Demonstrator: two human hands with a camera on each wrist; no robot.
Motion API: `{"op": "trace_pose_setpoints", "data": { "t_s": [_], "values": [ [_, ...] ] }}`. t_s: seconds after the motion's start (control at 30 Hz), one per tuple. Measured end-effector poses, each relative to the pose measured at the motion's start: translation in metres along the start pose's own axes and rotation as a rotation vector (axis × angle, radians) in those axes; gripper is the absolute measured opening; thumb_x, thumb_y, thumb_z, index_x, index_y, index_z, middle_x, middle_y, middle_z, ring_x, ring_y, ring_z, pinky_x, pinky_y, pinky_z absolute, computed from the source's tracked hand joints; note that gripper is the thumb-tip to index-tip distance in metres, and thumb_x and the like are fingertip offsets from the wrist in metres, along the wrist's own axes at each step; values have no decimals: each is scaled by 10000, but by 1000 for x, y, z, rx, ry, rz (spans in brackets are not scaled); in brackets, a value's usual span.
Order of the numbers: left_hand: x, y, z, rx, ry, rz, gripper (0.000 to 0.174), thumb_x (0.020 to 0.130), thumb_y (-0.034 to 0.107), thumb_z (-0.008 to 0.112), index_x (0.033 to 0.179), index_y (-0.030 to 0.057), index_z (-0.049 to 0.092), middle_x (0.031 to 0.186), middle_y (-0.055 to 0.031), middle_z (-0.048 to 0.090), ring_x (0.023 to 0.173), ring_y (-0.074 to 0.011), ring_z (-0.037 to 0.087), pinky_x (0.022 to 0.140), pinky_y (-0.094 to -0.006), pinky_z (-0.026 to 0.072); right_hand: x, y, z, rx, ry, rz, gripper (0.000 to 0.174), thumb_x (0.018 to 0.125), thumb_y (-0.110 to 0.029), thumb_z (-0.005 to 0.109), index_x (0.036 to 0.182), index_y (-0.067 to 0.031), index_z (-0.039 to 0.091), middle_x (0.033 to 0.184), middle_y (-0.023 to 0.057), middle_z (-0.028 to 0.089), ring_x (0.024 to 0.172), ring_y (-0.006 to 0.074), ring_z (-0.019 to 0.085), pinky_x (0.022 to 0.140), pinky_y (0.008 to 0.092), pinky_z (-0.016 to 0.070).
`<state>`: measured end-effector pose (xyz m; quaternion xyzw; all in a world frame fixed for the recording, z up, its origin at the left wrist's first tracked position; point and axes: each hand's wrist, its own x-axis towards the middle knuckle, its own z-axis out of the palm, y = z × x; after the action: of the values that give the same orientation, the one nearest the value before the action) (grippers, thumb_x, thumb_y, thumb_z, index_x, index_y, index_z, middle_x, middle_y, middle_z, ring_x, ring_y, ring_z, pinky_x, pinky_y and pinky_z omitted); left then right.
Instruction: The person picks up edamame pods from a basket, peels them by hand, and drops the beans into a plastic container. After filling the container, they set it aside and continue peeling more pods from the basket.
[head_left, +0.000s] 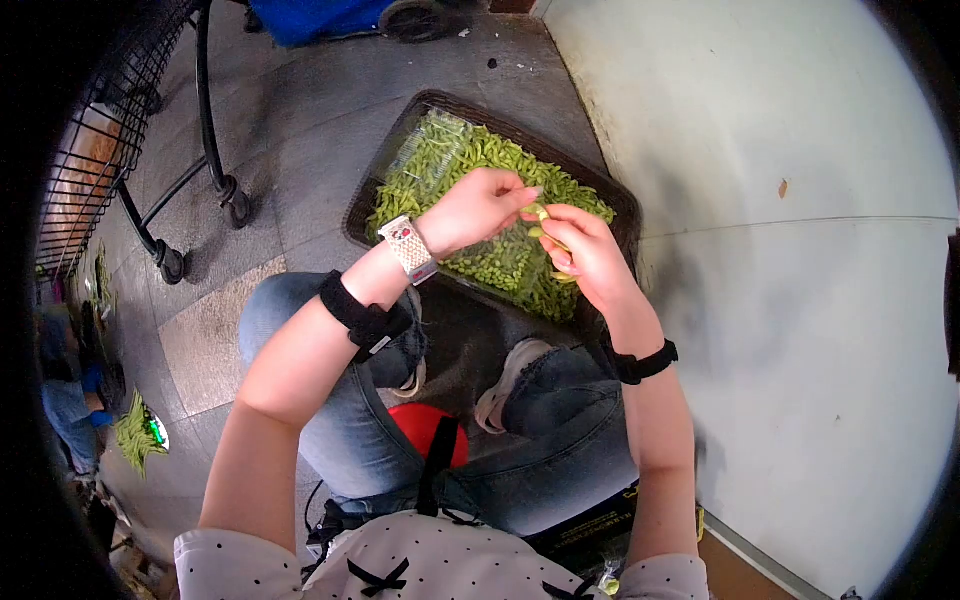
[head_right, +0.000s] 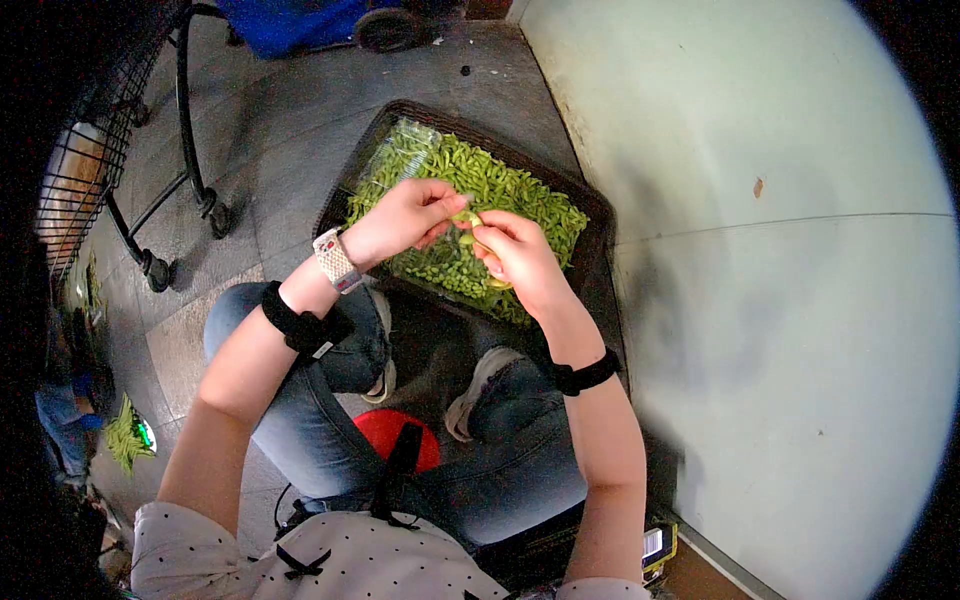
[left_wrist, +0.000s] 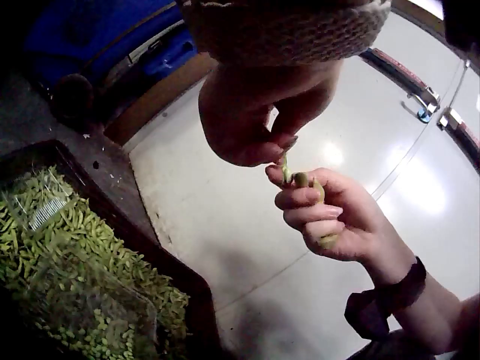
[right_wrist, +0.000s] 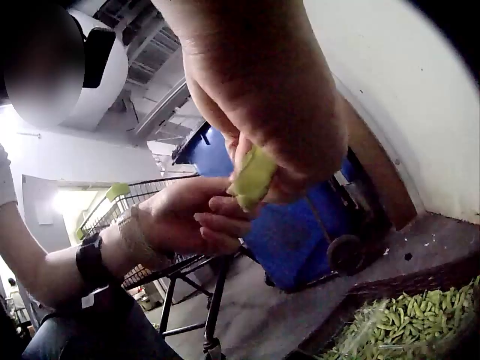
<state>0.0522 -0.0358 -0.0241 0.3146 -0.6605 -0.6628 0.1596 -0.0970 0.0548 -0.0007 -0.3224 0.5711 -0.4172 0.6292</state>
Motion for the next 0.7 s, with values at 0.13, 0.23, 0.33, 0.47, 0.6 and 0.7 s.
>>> {"op": "trace_pose_setpoints", "data": {
  "t_s": [0.13,0.23,0.33,0.47,0.6,0.7],
  "values": [
    [2,-7,-1,243,92,77,292,847,263,507,672,30,525,482,35,442,396,-36,371,366,-204,283,8,26,-1,-366,113,-209,141,805,-52,466,920,-3,531,647,1,489,538,38,406,447,180,305],
    [4,-9,1,200,89,50,290,836,265,525,667,29,529,483,33,446,396,-37,373,366,-210,288,3,24,2,-318,113,-142,146,810,-113,516,893,4,540,661,-2,503,553,48,427,474,194,335],
    [7,-12,6,158,64,40,308,829,281,531,653,28,528,483,31,448,398,-41,379,371,-215,299,0,15,1,-139,74,13,174,809,-166,552,871,-3,550,651,-8,503,558,48,432,476,192,336],
    [6,-7,7,193,81,2,315,826,288,532,660,21,548,488,24,466,406,-48,398,383,-219,320,3,18,-1,-235,126,0,174,805,-187,569,838,-16,561,617,-22,482,533,34,410,451,182,310],
    [7,-9,7,203,108,-18,286,821,273,537,711,13,580,495,13,488,418,-50,417,392,-218,333,0,16,1,-247,86,-30,176,800,-181,573,810,-6,565,626,-24,492,525,41,411,452,194,311],
    [8,-11,7,254,99,17,266,818,258,542,732,11,588,499,11,495,425,-48,421,396,-217,335,0,16,4,-224,44,-121,190,800,-185,572,776,3,570,601,-20,490,520,53,415,452,210,318]
  ]
}}
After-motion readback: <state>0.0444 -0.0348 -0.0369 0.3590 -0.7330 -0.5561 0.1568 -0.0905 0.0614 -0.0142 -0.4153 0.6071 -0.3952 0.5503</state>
